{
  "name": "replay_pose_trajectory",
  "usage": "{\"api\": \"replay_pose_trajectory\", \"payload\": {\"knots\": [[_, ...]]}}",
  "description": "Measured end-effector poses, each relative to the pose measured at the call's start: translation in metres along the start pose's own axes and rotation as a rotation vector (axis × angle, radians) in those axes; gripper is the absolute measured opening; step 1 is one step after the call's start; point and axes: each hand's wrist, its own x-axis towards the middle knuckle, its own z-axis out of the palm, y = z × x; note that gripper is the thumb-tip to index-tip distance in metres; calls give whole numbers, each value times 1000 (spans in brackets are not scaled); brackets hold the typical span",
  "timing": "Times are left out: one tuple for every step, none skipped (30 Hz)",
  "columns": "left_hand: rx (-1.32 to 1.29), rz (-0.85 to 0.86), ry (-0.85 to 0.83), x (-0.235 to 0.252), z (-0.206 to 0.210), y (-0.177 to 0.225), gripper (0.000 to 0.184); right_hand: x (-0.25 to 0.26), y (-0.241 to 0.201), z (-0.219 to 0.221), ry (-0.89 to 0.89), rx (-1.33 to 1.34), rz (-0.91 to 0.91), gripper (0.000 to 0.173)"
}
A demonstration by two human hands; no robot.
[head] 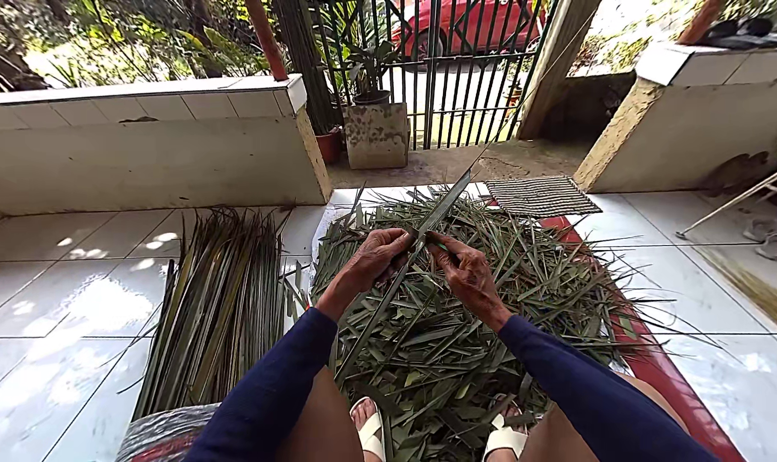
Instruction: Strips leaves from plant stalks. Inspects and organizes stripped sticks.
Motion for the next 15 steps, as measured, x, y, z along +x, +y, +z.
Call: {"api": "replay_pose_trajectory", "payload": {"knots": [[6,-5,-7,-1,0,0,30,1,-1,0,18,-16,5,33],[10,-7,-11,-1,0,1,31,1,-3,0,30,-32,8,33],[10,-5,-14,-1,0,0,31,1,-3,0,40,-55,7,33],[14,0,-10,-1,0,0,31,1,-4,1,52,-83,6,33],[26,8,0,-1,1,0,31,1,-5,1,62,-112,10,33],[45,15,11,-1,1,0,32,1,-5,2,69,-139,20,33],[65,20,20,-1,1,1,32,1,-5,3,77,-163,26,33],[79,22,25,-2,2,1,32,2,-5,3,82,-185,31,33],[88,21,28,-1,2,1,31,2,-5,3,86,-202,36,34],[95,19,33,-1,2,1,31,2,-5,3,89,-215,42,34],[103,21,37,-2,2,2,31,3,-5,2,96,-227,44,34],[117,21,40,-2,3,2,31,3,-6,2,102,-236,51,33],[133,19,46,-2,3,3,31,3,-6,1,104,-241,62,33],[150,16,51,-3,3,4,32,4,-6,0,108,-250,64,33],[162,16,53,-4,4,5,32,5,-6,-1,110,-257,63,33]]}}
